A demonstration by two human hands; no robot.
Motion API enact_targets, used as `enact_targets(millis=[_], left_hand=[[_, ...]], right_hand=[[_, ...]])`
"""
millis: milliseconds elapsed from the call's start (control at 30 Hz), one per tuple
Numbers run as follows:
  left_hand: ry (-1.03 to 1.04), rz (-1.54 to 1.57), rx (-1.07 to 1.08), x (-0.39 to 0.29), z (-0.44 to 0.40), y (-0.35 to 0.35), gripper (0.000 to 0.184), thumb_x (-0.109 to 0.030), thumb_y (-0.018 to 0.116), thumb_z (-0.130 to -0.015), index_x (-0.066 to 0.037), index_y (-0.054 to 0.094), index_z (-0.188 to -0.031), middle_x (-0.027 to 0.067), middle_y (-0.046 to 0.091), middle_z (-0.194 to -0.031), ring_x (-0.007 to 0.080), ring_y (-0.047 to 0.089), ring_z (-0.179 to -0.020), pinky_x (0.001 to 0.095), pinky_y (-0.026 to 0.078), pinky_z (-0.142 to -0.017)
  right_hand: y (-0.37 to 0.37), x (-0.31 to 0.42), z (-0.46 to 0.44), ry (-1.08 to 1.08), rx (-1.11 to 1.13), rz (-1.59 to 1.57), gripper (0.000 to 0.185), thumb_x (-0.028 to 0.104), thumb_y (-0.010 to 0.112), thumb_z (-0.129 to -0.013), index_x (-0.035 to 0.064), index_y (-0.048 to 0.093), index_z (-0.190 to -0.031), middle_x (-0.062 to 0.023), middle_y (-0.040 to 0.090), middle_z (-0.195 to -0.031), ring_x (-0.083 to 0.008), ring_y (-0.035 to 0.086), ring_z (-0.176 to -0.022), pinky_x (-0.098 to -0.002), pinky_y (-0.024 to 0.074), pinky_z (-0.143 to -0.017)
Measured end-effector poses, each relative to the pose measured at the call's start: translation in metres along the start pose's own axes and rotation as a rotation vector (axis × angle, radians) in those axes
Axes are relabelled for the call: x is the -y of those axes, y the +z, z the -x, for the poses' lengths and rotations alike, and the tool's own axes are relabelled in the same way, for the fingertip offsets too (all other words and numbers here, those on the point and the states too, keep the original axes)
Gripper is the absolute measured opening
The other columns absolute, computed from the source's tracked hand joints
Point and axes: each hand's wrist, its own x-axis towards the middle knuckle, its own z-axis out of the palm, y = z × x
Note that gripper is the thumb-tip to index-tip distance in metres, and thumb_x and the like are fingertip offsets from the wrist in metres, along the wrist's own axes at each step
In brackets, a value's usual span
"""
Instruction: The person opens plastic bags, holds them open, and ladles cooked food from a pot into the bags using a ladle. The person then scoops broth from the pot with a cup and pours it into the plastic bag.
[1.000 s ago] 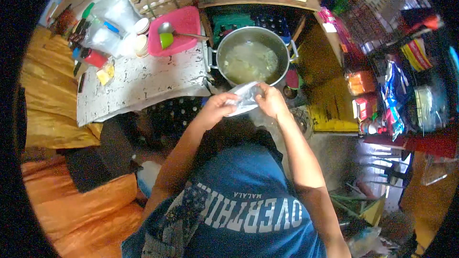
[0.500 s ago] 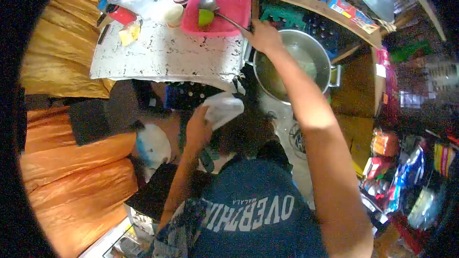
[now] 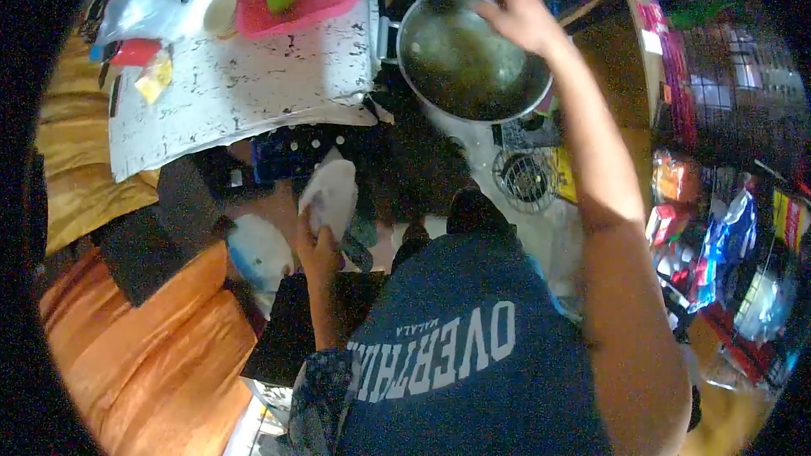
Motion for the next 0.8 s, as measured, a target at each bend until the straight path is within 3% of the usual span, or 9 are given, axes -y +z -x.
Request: enact_targets(millis=[67, 100, 200, 300, 367, 467, 567, 667, 800], left_hand=[[0.08, 0.0, 0.006, 0.012, -0.009, -0.004, 0.055, 0.0, 0.048, -0.08, 0.006, 0.04, -0.134, 0.0207, 0.054, -0.123, 0.0234, 0.06, -0.098, 0.0314, 0.047, -0.084], [-0.019, 0.037, 0.05, 0.017, -0.014, -0.007, 0.056, 0.0, 0.048, -0.08, 0.005, 0.04, -0.135, 0.0204, 0.055, -0.121, 0.0211, 0.061, -0.09, 0.0299, 0.048, -0.078], [-0.163, 0.05, 0.1, 0.005, -0.022, -0.007, 0.058, -0.001, 0.049, -0.079, 0.003, 0.039, -0.136, 0.0193, 0.056, -0.116, 0.0167, 0.06, -0.077, 0.027, 0.049, -0.067], [-0.128, -0.034, 0.099, 0.004, -0.035, -0.001, 0.059, -0.001, 0.049, -0.079, 0.002, 0.039, -0.137, 0.0183, 0.057, -0.113, 0.0146, 0.058, -0.07, 0.0257, 0.048, -0.063], [-0.057, -0.124, 0.115, 0.01, -0.04, 0.003, 0.059, -0.001, 0.048, -0.079, 0.001, 0.038, -0.138, 0.0181, 0.058, -0.112, 0.0144, 0.058, -0.07, 0.0257, 0.048, -0.062], [-0.04, -0.013, 0.131, 0.029, -0.039, 0.011, 0.058, -0.002, 0.048, -0.08, 0.0, 0.039, -0.138, 0.0183, 0.058, -0.112, 0.0161, 0.059, -0.077, 0.0268, 0.049, -0.065], [0.063, -0.271, 0.161, 0.042, -0.034, 0.016, 0.057, -0.002, 0.048, -0.08, 0.002, 0.039, -0.137, 0.0179, 0.057, -0.116, 0.0194, 0.06, -0.086, 0.0286, 0.05, -0.072], [-0.163, -0.097, 0.197, 0.041, -0.022, 0.02, 0.057, -0.002, 0.048, -0.08, 0.004, 0.039, -0.136, 0.0188, 0.054, -0.122, 0.0224, 0.058, -0.097, 0.0299, 0.048, -0.081], [-0.218, -0.096, 0.187, 0.06, -0.017, 0.015, 0.057, -0.003, 0.049, -0.081, 0.006, 0.038, -0.136, 0.0204, 0.05, -0.128, 0.0246, 0.055, -0.107, 0.0308, 0.046, -0.088]], right_hand=[[-0.023, -0.027, 0.066, 0.162, 0.132, -0.094, 0.022, 0.019, 0.058, -0.092, 0.0031, 0.06, -0.107, 0.0016, 0.056, -0.082, -0.0077, 0.051, -0.075, -0.0269, 0.0453, -0.068], [-0.021, -0.05, 0.095, 0.392, 0.131, -0.189, 0.031, 0.014, 0.059, -0.09, -0.0014, 0.059, -0.117, -0.0052, 0.062, -0.09, -0.0138, 0.055, -0.086, -0.03, 0.0456, -0.084], [0.013, -0.144, 0.152, 0.525, 0.093, 0.18, 0.034, 0.018, 0.065, -0.082, 0.0008, 0.062, -0.111, -0.022, 0.066, -0.1, -0.03, 0.064, -0.096, -0.0372, 0.0486, -0.086], [0.059, -0.216, 0.156, 0.661, 0.191, 0.385, 0.033, 0.02, 0.061, -0.081, 0.003, 0.06, -0.11, -0.0232, 0.065, -0.1, -0.0364, 0.062, -0.099, -0.0418, 0.0495, -0.084], [0.093, -0.249, 0.148, 0.606, 0.092, 0.405, 0.035, 0.019, 0.046, -0.088, 0.007, 0.052, -0.121, -0.026, 0.063, -0.102, -0.045, 0.058, -0.096, -0.0502, 0.0462, -0.082], [0.114, -0.236, 0.114, 0.85, 0.08, 0.476, 0.032, 0.017, 0.043, -0.087, 0.0051, 0.054, -0.115, -0.0239, 0.064, -0.104, -0.0416, 0.06, -0.1, -0.0496, 0.048, -0.085], [0.125, -0.255, 0.1, 0.876, 0.173, 0.472, 0.031, 0.015, 0.046, -0.086, 0.0053, 0.059, -0.112, -0.0223, 0.064, -0.106, -0.0383, 0.061, -0.101, -0.0462, 0.0496, -0.085], [0.139, -0.297, 0.097, 0.715, 0.246, 0.681, 0.024, 0.012, 0.052, -0.082, 0.0064, 0.068, -0.098, -0.0165, 0.067, -0.102, -0.0331, 0.065, -0.095, -0.0415, 0.052, -0.083], [0.114, -0.34, 0.095, -0.058, 0.647, 1.089, 0.017, 0.012, 0.056, -0.077, 0.0059, 0.071, -0.082, -0.0151, 0.069, -0.086, -0.0306, 0.067, -0.081, -0.0401, 0.0539, -0.071]])
